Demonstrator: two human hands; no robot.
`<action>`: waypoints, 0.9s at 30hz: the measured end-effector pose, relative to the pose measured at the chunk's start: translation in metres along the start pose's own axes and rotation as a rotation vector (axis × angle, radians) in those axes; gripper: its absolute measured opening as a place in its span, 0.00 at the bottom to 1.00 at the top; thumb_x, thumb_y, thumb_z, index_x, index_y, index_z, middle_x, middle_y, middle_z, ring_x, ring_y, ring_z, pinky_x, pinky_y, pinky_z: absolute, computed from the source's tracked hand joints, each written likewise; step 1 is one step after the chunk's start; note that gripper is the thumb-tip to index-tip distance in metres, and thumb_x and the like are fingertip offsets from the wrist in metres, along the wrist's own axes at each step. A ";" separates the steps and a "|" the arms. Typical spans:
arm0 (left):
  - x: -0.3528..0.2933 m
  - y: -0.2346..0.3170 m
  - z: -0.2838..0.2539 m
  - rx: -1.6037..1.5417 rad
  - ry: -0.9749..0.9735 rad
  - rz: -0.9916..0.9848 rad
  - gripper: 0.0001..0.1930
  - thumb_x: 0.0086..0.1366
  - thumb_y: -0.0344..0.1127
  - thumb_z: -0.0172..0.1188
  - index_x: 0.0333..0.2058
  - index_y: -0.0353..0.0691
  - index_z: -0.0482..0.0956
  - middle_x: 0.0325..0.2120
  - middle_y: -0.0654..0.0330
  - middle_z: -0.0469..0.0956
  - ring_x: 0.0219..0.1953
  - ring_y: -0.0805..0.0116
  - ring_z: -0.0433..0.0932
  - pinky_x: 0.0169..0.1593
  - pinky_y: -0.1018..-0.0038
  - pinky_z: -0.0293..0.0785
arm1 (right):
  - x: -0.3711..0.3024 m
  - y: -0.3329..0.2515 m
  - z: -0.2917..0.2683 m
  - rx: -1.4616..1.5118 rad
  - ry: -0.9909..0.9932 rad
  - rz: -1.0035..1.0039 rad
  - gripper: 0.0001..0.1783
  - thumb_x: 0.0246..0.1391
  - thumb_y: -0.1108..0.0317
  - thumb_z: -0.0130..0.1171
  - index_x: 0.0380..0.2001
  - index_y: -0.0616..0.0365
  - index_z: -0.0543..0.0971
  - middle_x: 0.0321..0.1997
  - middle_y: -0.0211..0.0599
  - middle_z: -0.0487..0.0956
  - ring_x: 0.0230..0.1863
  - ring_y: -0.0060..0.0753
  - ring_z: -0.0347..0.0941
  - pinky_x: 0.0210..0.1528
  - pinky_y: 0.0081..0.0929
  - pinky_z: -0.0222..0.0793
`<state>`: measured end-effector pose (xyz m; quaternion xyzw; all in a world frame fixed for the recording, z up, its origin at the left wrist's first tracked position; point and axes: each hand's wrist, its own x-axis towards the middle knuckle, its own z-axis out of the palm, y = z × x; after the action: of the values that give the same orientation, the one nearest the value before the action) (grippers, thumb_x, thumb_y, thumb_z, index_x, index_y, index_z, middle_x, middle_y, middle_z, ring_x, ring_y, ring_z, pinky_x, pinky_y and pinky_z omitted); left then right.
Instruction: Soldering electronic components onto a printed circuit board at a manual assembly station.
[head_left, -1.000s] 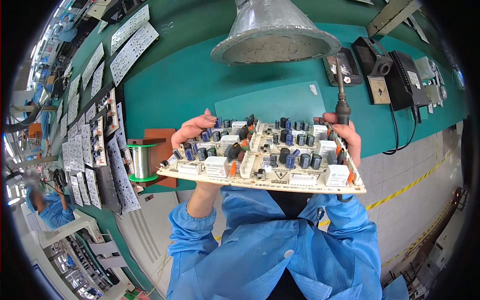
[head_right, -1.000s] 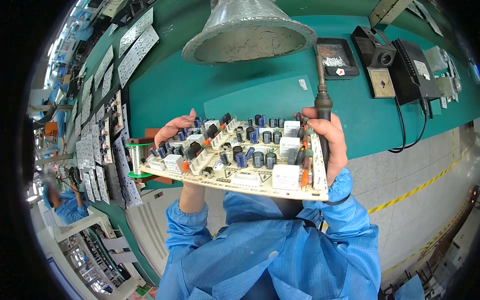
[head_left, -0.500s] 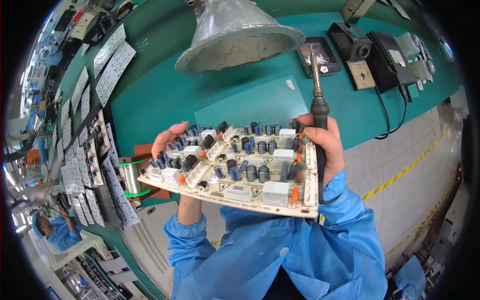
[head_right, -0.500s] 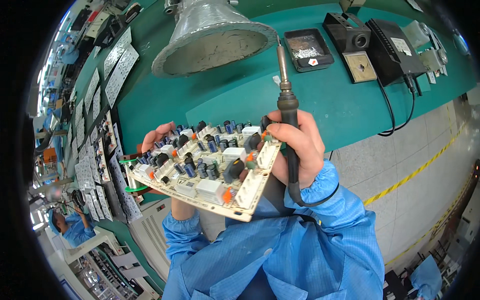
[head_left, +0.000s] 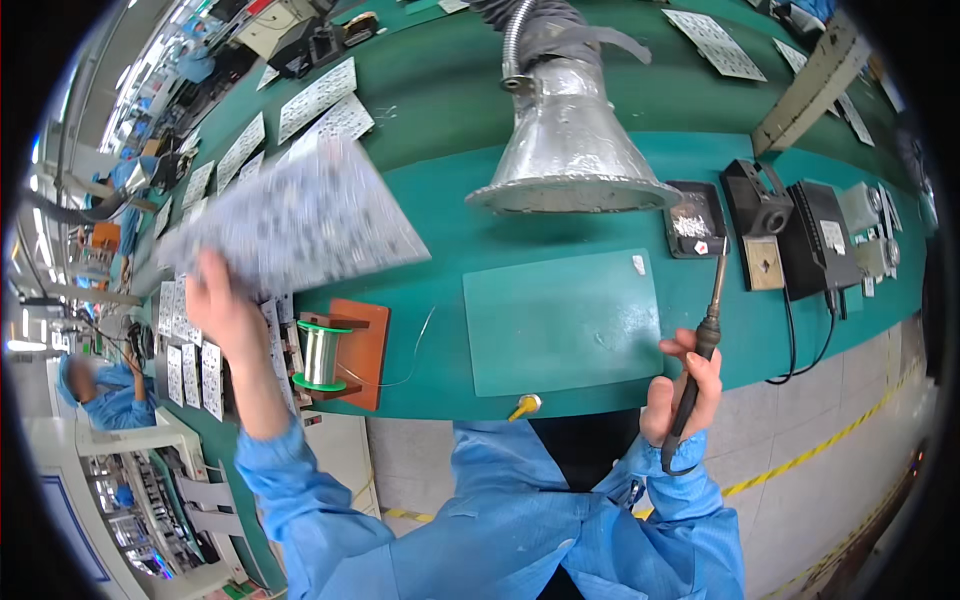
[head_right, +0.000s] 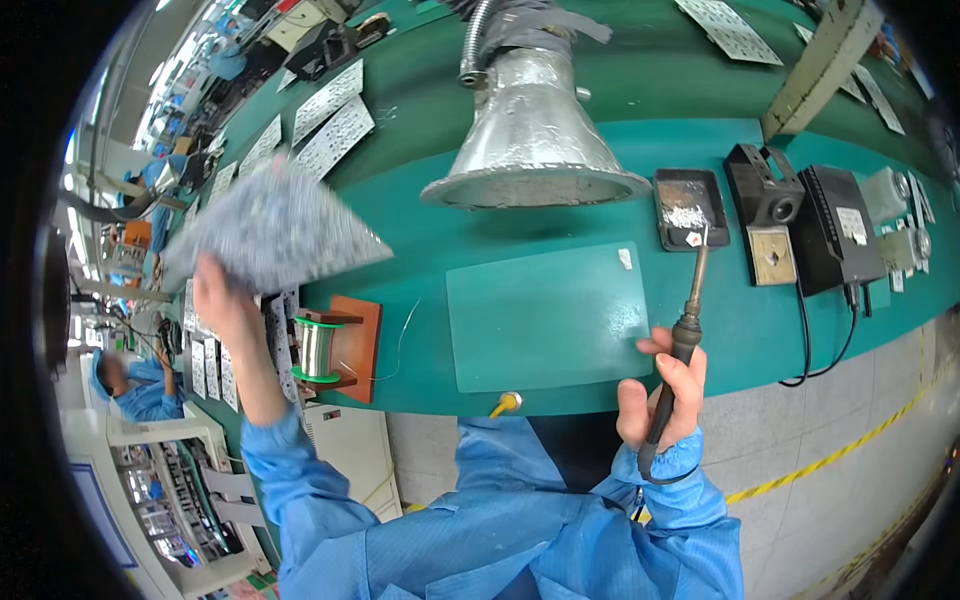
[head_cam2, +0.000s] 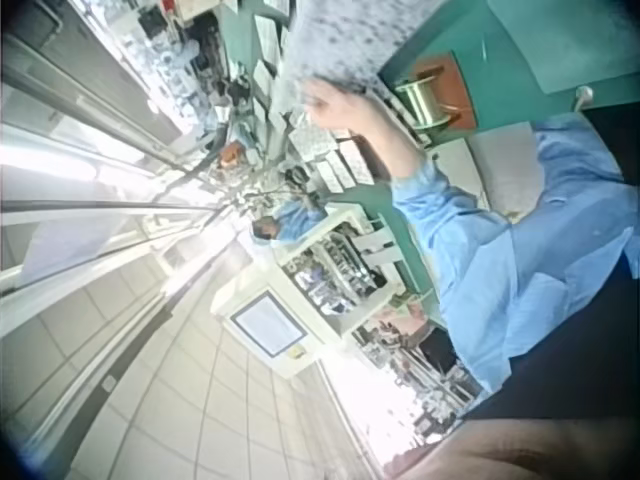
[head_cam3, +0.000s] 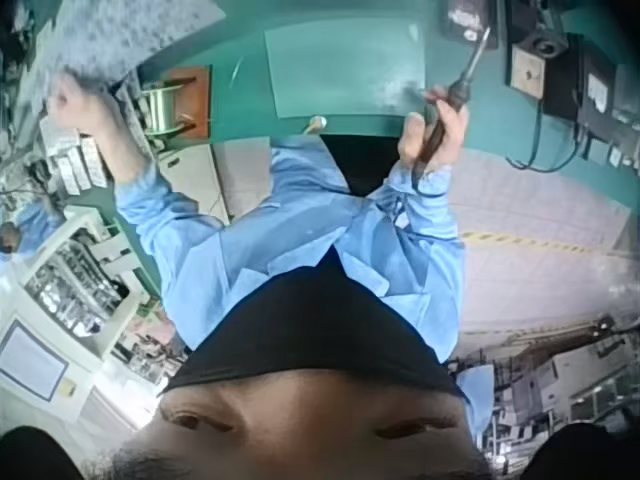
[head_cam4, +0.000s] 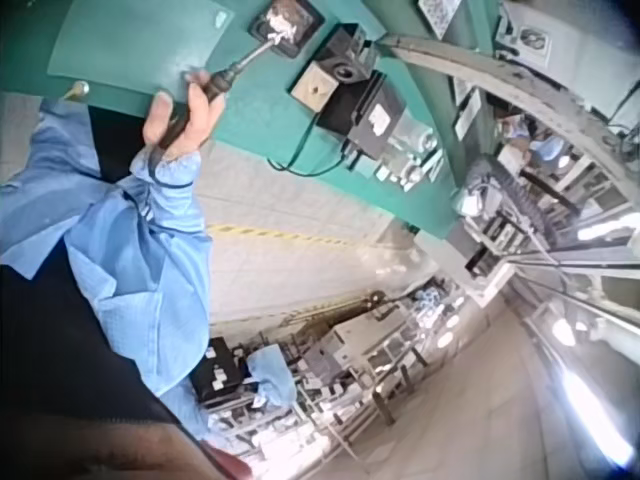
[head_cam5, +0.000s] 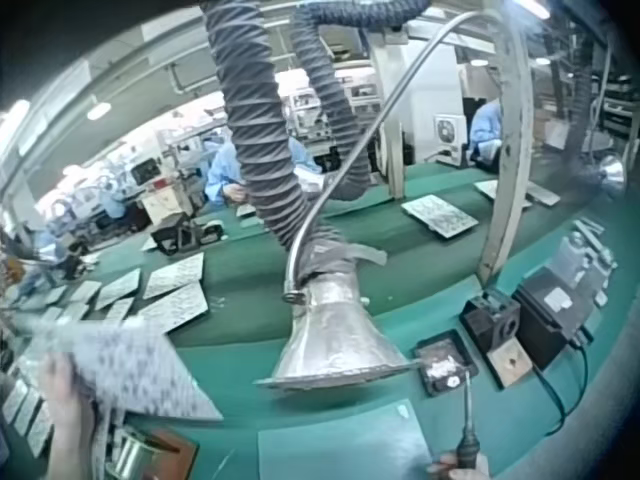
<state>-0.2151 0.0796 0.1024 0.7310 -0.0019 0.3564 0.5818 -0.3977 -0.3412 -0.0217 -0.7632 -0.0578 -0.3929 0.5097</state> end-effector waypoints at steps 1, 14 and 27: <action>0.026 -0.006 0.016 0.057 -0.012 -0.117 0.12 0.67 0.37 0.58 0.41 0.33 0.79 0.26 0.66 0.76 0.29 0.78 0.74 0.32 0.80 0.71 | -0.002 0.001 0.000 -0.023 -0.001 0.028 0.23 0.54 0.71 0.59 0.53 0.56 0.66 0.51 0.56 0.71 0.41 0.43 0.74 0.47 0.41 0.70; 0.061 -0.124 0.232 0.715 -0.282 -0.260 0.31 0.64 0.56 0.47 0.58 0.38 0.71 0.56 0.38 0.68 0.62 0.43 0.63 0.64 0.55 0.57 | -0.013 0.011 0.010 -0.042 0.021 0.022 0.21 0.60 0.68 0.52 0.56 0.57 0.67 0.55 0.53 0.71 0.41 0.38 0.72 0.46 0.36 0.69; 0.063 -0.168 0.202 1.029 -0.194 -0.297 0.24 0.65 0.55 0.49 0.55 0.52 0.76 0.62 0.45 0.59 0.66 0.43 0.49 0.66 0.46 0.44 | -0.008 0.009 0.010 -0.110 -0.050 -0.036 0.21 0.61 0.66 0.50 0.57 0.56 0.67 0.55 0.52 0.72 0.42 0.40 0.72 0.45 0.37 0.70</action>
<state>0.0070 -0.0122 -0.0215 0.9434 0.2226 0.1561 0.1900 -0.3939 -0.3347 -0.0354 -0.7985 -0.0625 -0.3856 0.4580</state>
